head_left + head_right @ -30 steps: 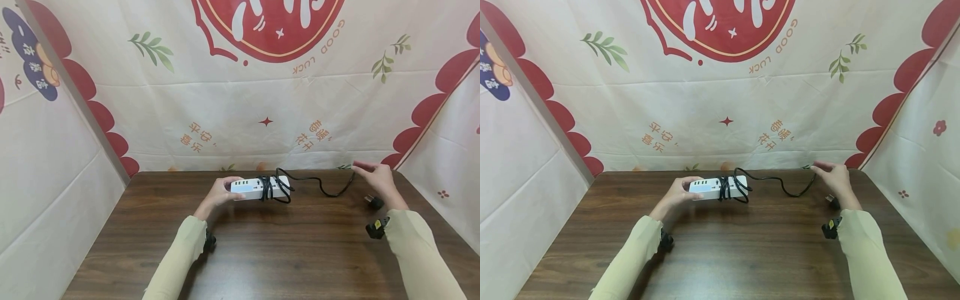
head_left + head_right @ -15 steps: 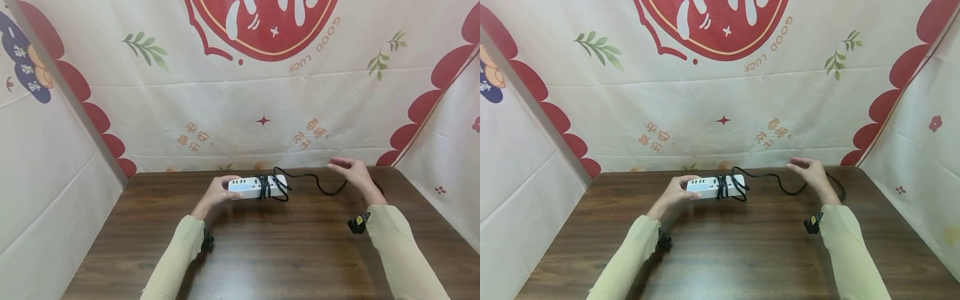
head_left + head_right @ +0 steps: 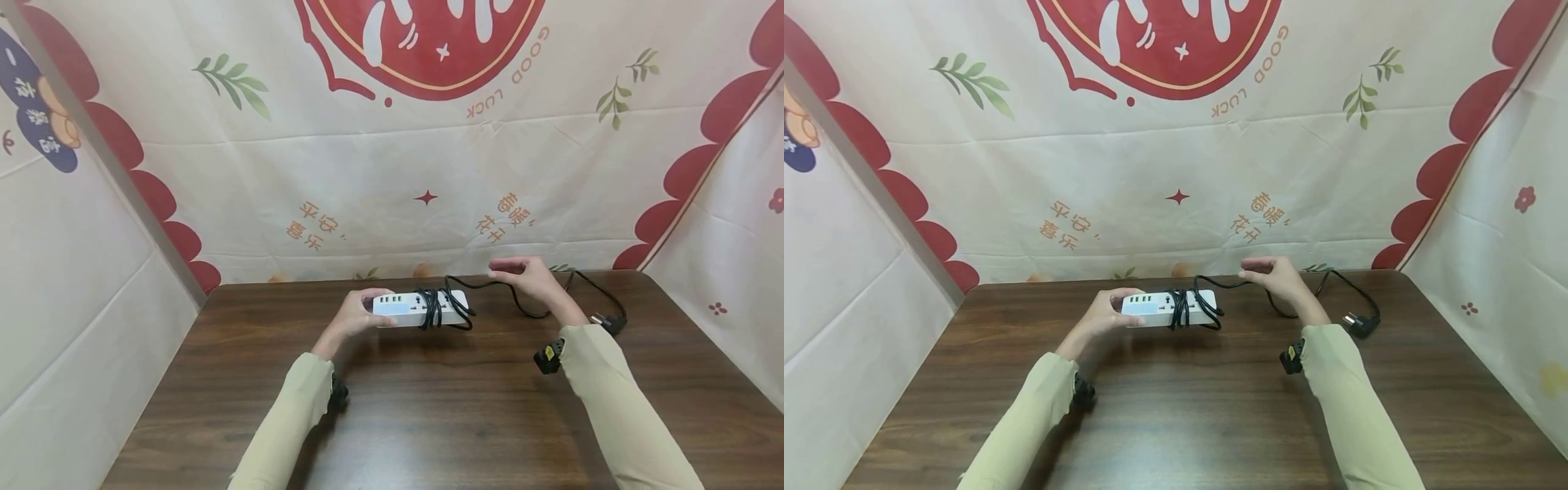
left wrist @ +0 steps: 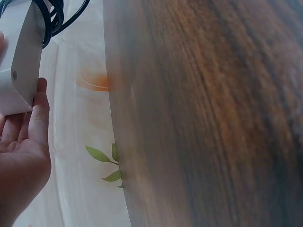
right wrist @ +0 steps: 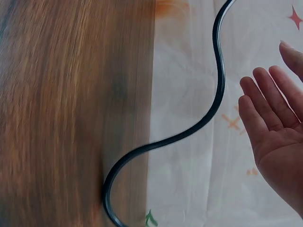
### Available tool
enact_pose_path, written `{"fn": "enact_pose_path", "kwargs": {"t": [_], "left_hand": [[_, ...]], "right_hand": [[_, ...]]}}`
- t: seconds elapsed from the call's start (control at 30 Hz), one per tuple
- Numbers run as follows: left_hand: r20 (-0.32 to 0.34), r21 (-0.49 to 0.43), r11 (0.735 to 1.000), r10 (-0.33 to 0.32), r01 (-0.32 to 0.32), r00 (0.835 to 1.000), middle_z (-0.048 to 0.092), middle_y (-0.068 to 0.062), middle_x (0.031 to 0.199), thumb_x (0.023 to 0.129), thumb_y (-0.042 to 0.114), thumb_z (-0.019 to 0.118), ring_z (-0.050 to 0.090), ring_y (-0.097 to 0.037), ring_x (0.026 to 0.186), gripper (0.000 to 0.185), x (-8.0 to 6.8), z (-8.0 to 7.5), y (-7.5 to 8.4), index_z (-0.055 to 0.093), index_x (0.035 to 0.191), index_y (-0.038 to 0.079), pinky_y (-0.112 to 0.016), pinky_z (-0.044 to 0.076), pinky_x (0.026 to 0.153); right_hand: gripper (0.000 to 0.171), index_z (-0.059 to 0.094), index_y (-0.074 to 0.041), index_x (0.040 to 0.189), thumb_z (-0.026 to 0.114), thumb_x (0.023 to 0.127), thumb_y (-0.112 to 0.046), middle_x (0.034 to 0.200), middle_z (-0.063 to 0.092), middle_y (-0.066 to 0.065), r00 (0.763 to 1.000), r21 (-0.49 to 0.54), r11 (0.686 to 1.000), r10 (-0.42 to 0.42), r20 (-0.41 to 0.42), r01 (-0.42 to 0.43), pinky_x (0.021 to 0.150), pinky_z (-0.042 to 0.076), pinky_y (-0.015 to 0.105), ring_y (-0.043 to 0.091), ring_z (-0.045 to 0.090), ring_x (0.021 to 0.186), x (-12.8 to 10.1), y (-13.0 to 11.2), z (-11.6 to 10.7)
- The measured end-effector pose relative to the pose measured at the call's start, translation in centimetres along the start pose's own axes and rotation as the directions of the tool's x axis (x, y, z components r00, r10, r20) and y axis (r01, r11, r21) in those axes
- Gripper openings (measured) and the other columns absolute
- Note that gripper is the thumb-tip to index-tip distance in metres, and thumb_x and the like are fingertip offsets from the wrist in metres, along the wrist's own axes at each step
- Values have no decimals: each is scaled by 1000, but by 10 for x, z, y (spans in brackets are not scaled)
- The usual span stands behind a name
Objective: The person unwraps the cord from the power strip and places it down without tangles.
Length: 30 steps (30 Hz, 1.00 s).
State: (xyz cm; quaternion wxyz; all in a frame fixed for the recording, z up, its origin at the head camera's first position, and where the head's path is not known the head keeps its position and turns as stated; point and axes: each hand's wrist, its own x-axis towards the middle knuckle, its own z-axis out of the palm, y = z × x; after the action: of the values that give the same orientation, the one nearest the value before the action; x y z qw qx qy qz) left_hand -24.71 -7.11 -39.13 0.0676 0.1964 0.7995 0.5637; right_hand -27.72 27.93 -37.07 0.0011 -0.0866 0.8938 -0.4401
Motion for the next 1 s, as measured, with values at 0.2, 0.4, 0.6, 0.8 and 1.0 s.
{"fn": "enact_pose_path", "kwargs": {"t": [0.2,0.4,0.6,0.8,1.0], "left_hand": [[11,15,1000,0,0,1000,63,-16,105,67,5,78,56,-18,87,47,0,1,1,61,111,-1,-28,44,76],[11,21,1000,5,-5,1000,63,-15,105,67,5,78,56,-17,87,48,-1,0,1,61,111,0,-28,44,76],[24,16,1000,12,-12,1000,62,-16,105,67,5,78,56,-17,87,47,-2,0,-1,61,111,-1,-27,44,75],[19,10,1000,20,-21,1000,63,-17,104,66,4,78,56,-16,85,47,-2,1,-3,61,110,-2,-25,44,74],[21,5,1000,25,-25,999,63,-17,104,66,4,78,56,-16,86,47,-2,0,-2,61,110,-2,-26,44,74]], "right_hand": [[51,55,0,122,63,85,-34,121,56,19,999,8,1000,-13,43,13,90,40,46,32,52,110,6,-5,8],[51,57,0,120,65,83,-35,118,58,19,995,17,1000,-27,92,26,91,40,46,32,53,110,11,-13,18],[45,59,-1,118,67,83,-28,116,60,17,992,36,999,-36,123,32,90,40,45,30,55,107,18,-16,30],[45,60,0,116,69,81,-27,113,62,15,988,35,998,-55,147,50,90,41,44,29,56,106,24,-14,40],[44,60,1,116,68,82,-26,112,63,15,985,29,997,-72,158,68,90,41,45,29,57,105,26,-16,45]]}}
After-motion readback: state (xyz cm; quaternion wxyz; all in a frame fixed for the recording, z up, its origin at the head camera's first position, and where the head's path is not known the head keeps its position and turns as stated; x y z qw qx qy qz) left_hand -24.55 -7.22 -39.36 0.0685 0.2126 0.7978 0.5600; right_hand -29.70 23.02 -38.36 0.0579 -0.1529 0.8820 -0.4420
